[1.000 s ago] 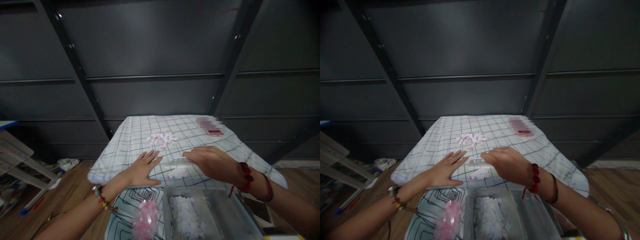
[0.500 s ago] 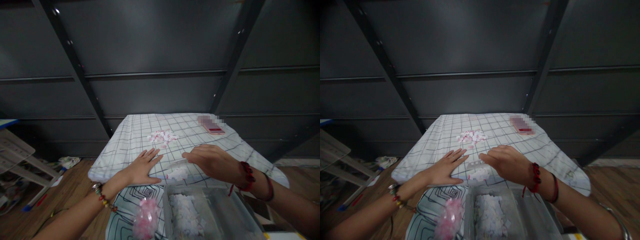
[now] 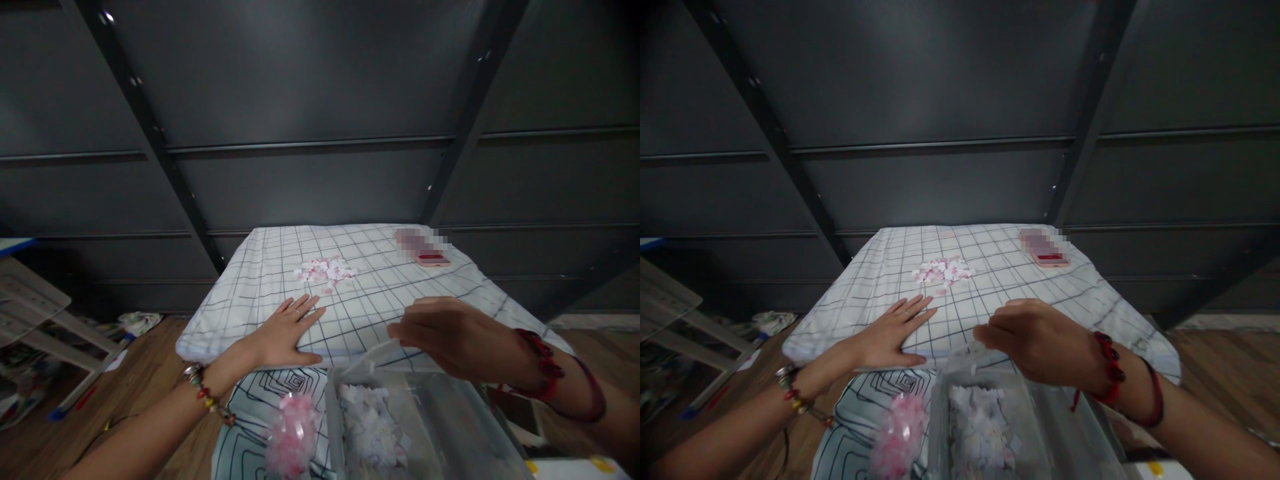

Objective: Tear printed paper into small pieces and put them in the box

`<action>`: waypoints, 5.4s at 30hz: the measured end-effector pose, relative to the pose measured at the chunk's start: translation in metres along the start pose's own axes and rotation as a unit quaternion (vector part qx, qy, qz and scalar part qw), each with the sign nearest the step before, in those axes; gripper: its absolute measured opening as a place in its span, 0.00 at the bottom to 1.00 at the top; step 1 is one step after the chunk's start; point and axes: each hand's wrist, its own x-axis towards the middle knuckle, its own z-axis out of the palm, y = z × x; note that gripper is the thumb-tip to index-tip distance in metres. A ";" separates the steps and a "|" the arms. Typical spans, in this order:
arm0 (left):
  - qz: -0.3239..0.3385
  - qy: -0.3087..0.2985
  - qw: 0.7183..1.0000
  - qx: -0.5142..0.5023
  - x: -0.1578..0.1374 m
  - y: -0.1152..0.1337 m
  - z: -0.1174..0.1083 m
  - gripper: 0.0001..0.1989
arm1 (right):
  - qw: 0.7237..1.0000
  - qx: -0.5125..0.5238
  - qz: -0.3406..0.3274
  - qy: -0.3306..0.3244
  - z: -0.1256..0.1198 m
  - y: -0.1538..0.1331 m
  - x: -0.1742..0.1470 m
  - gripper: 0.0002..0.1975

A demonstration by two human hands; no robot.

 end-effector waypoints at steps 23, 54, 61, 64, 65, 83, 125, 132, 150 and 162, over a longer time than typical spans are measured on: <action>0.045 0.068 0.996 -0.025 0.026 -0.042 -0.036 0.21 | 0.987 -0.095 0.129 -0.021 0.043 0.067 0.038 0.14; 0.051 0.107 0.993 -0.015 0.019 -0.057 -0.016 0.15 | 0.988 -0.107 0.110 0.033 0.064 0.070 0.030 0.14; 0.051 0.108 0.993 -0.020 0.019 -0.055 -0.017 0.15 | 0.990 -0.087 0.108 0.030 0.062 0.068 0.030 0.14; 0.058 0.119 0.991 -0.025 0.018 -0.056 -0.015 0.15 | 0.987 -0.108 0.107 0.045 0.063 0.069 0.030 0.14; 0.059 0.122 0.990 -0.027 0.018 -0.057 -0.015 0.15 | 0.986 -0.117 0.109 0.048 0.063 0.069 0.031 0.14; 0.066 0.138 0.988 -0.037 0.019 -0.059 -0.012 0.14 | 0.983 -0.141 0.116 0.020 0.065 0.073 0.035 0.15; 0.072 0.147 0.985 -0.054 0.019 -0.060 -0.011 0.13 | 0.973 -0.182 0.137 0.037 0.053 0.070 0.026 0.14; 0.069 0.144 0.986 -0.055 0.019 -0.061 -0.011 0.14 | 0.972 -0.188 0.141 0.010 0.054 0.069 0.012 0.14; 0.070 0.136 0.988 -0.026 0.017 -0.057 -0.012 0.14 | 0.979 -0.156 0.129 0.005 0.058 0.065 0.021 0.14; -0.031 0.269 0.935 -0.229 0.021 -0.077 -0.001 0.11 | 0.979 -0.152 0.134 0.013 0.058 0.060 0.029 0.15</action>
